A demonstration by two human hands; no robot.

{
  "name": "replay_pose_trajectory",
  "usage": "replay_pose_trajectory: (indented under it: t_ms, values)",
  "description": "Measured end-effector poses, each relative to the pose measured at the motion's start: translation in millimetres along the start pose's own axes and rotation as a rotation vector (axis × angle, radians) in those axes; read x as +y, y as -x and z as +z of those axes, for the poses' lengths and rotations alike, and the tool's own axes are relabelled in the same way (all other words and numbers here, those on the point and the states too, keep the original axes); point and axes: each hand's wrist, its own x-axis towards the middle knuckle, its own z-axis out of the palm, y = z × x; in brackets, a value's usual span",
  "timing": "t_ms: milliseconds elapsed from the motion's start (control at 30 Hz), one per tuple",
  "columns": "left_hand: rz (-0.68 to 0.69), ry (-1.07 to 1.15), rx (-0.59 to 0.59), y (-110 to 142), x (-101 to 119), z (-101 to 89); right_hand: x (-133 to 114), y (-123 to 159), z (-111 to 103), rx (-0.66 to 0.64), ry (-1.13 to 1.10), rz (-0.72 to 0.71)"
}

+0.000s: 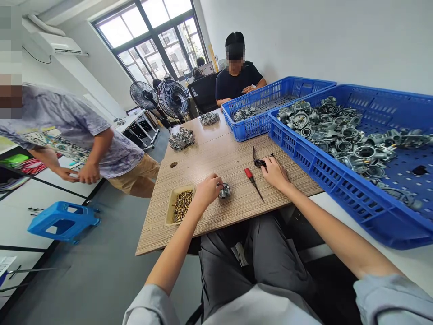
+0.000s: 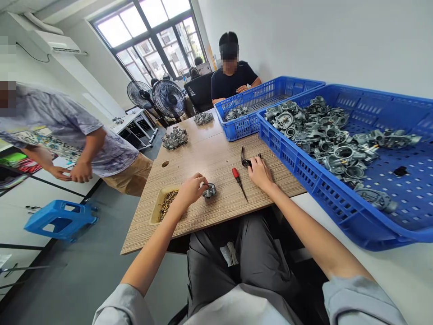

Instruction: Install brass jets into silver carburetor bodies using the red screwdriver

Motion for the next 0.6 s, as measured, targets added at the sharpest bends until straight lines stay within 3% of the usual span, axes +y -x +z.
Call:
replay_pose_trajectory:
  t_ms: [300,400,500,600]
  values:
    - [0.010,-0.028,-0.026,0.3,6.4,-3.4,-9.6,4.1,-9.3,-0.037,0.025,0.014]
    - [-0.033,-0.072,-0.011,0.1,7.3,-2.0,-23.6,4.4,-24.2,-0.021,0.052,0.065]
    - [-0.061,-0.103,-0.006,0.8,8.2,-1.8,-62.2,3.1,-68.5,0.105,0.048,-0.023]
    - [-0.069,-0.110,-0.030,1.8,8.9,-3.6,-131.5,16.7,-143.3,0.191,-0.084,-0.395]
